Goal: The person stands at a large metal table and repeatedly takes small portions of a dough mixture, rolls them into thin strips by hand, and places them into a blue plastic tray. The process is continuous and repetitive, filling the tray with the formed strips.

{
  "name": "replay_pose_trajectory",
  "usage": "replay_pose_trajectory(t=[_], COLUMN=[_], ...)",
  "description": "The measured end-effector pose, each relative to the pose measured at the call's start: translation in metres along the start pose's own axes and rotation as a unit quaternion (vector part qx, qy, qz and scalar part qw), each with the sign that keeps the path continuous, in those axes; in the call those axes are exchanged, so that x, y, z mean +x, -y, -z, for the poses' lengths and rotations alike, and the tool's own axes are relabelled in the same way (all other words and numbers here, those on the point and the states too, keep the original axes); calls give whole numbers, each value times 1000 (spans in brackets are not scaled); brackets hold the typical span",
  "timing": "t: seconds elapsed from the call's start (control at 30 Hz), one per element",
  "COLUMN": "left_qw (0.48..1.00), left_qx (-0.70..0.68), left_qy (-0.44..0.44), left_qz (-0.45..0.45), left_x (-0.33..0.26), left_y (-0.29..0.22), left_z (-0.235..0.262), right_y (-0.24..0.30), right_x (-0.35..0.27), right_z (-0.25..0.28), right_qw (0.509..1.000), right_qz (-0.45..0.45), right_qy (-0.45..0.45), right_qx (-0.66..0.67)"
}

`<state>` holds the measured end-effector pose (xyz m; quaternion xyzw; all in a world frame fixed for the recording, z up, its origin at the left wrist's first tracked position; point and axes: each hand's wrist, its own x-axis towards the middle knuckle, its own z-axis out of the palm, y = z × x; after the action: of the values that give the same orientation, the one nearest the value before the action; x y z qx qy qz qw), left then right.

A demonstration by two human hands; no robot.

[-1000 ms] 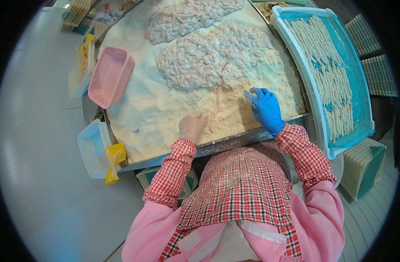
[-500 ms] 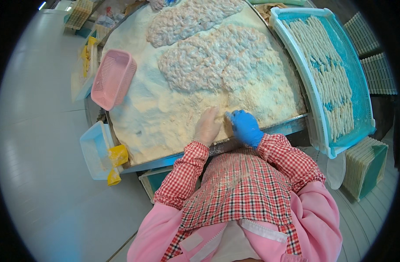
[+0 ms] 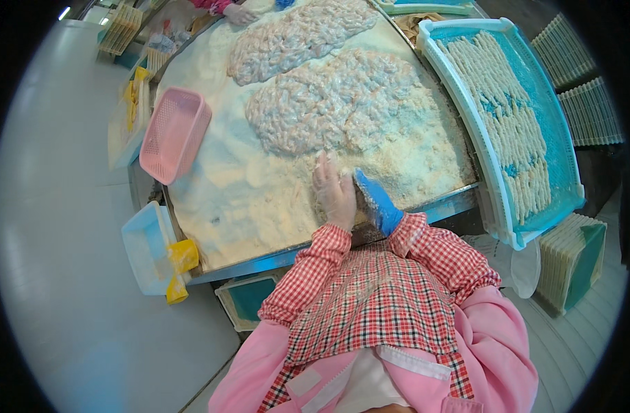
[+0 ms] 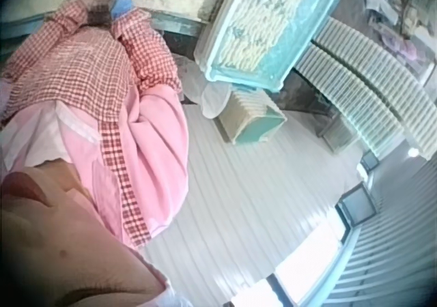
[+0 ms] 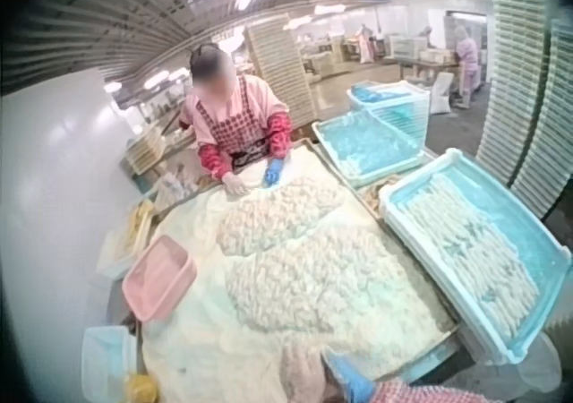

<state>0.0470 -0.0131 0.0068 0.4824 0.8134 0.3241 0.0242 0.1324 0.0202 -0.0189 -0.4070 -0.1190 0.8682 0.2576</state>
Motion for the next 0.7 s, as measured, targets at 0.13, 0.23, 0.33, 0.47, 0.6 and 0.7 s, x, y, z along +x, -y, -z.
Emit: replay_pose_trajectory(t=[0.13, 0.23, 0.33, 0.47, 0.6, 0.7], left_qw=[954, 968, 984, 993, 997, 995], left_qx=[-181, 110, -93, -83, -17, 33], left_qy=[232, 189, 134, 59, 33, 41], left_qz=[-61, -121, -68, -66, -64, -87], left_x=[-6, 21, 51, 117, 152, 167], left_y=[-45, -43, -44, -58, -5, 11], left_z=[-6, -38, -54, -46, -59, -72], right_y=[-3, -16, 82, 228, 373, 452], right_x=[3, 64, 6, -66, -147, -167], right_z=[-11, 61, 65, 62, 95, 178], right_qw=[917, 916, 972, 992, 949, 936], right_qz=[230, 154, -21, -18, 127, 119], right_qy=[209, 207, 192, 86, -69, -147], right_qx=[250, 308, 137, -89, -279, -297])
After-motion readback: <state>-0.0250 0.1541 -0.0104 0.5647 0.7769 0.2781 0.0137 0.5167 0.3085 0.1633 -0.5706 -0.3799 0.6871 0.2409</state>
